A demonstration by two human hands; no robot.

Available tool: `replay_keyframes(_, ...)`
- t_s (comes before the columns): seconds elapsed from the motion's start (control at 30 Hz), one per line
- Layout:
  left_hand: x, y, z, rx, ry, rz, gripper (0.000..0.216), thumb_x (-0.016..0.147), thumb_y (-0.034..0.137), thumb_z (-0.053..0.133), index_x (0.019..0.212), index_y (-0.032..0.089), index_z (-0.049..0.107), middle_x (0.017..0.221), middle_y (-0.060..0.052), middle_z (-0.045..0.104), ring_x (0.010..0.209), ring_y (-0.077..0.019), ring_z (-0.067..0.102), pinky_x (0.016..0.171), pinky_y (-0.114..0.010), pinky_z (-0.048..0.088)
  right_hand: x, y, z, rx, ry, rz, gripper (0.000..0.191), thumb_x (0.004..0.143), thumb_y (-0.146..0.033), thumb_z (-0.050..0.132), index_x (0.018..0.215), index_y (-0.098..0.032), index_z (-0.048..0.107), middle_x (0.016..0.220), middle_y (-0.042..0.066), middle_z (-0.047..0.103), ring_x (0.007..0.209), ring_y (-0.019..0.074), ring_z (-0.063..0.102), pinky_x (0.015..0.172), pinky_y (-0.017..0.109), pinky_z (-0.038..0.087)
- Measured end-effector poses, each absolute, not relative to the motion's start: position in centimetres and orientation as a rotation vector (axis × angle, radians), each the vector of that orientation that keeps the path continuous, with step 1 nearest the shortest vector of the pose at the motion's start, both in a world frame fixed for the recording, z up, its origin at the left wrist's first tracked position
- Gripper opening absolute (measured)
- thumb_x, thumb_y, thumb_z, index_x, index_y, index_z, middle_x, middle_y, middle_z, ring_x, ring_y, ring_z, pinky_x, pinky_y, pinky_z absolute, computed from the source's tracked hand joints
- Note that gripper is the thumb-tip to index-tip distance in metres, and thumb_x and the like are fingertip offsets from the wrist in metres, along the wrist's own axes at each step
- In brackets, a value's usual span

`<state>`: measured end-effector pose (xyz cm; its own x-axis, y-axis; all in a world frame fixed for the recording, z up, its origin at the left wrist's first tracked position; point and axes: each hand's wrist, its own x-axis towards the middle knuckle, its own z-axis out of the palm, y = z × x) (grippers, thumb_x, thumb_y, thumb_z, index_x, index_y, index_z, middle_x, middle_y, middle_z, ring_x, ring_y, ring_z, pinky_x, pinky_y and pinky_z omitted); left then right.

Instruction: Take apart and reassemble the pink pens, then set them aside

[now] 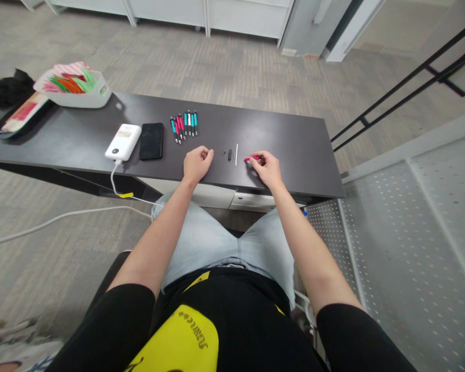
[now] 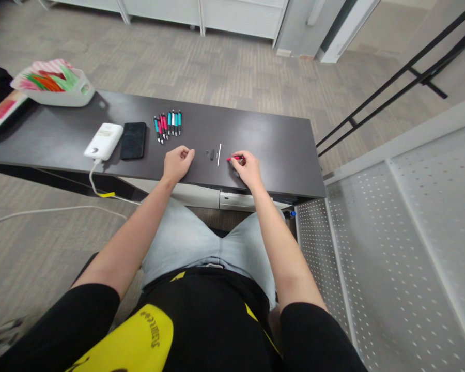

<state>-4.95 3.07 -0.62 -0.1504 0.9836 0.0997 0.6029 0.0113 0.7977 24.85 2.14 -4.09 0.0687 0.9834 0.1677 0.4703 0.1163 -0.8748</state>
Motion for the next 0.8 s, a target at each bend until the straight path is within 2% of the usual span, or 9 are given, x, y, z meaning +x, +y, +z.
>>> replay_keyframes(0.17, -5.09, 3.20, -1.00, 1.640, 1.791, 1.016, 0.040, 0.111, 0.028, 0.082, 0.076, 0.028, 0.062, 0.073, 0.000, 0.068, 0.079, -0.0238, 0.064, 0.082, -0.038, 0.043, 25.14, 2.26, -4.51, -1.460, -1.581, 0.670, 0.033, 0.104, -0.062, 0.086, 0.115, -0.030, 0.090, 0.104, 0.009, 0.082, 0.083, 0.0300, 0.068, 0.094, 0.054, 0.070)
replay_keyframes(0.27, -5.08, 3.17, -0.94, 1.645, 1.799, 1.001, 0.042, 0.112, 0.027, 0.082, 0.076, 0.028, 0.061, 0.075, 0.000, 0.068, 0.079, -0.0239, 0.065, 0.083, -0.039, 0.044, 25.25, 2.28, -4.69, -1.470, -1.596, 0.657, 0.037, 0.109, -0.065, 0.083, 0.122, -0.031, 0.092, 0.113, 0.012, 0.085, 0.086, 0.0316, 0.069, 0.096, 0.057, 0.072)
replay_keyframes(0.4, -5.10, 3.15, -0.86, 1.651, 1.813, 0.973, 0.044, 0.114, 0.025, 0.081, 0.075, 0.028, 0.059, 0.076, -0.001, 0.069, 0.080, -0.0247, 0.066, 0.085, -0.040, 0.043, 25.24, 2.34, -4.88, -1.448, -1.606, 0.671, 0.035, 0.108, -0.063, 0.085, 0.122, -0.031, 0.093, 0.108, 0.012, 0.084, 0.086, 0.0342, 0.073, 0.097, 0.060, 0.073)
replay_keyframes(0.63, -5.06, 3.25, -1.11, 1.671, 1.818, 0.987, 0.042, 0.111, 0.029, 0.082, 0.075, 0.029, 0.060, 0.073, 0.000, 0.068, 0.079, -0.0253, 0.064, 0.083, -0.039, 0.045, 24.96, 2.25, -4.70, -1.432, -1.577, 0.717, 0.037, 0.108, -0.065, 0.089, 0.119, -0.030, 0.091, 0.101, 0.008, 0.084, 0.081, 0.0303, 0.071, 0.090, 0.051, 0.069)
replay_keyframes(0.8, -5.00, 3.17, -1.15, 1.679, 1.820, 0.982, 0.042, 0.112, 0.028, 0.082, 0.076, 0.029, 0.060, 0.075, -0.001, 0.069, 0.080, -0.0255, 0.066, 0.084, -0.040, 0.044, 24.82, 2.13, -4.45, -1.423, -1.547, 0.739, 0.037, 0.105, -0.066, 0.092, 0.115, -0.030, 0.090, 0.096, 0.006, 0.083, 0.080, 0.0297, 0.069, 0.089, 0.051, 0.068)
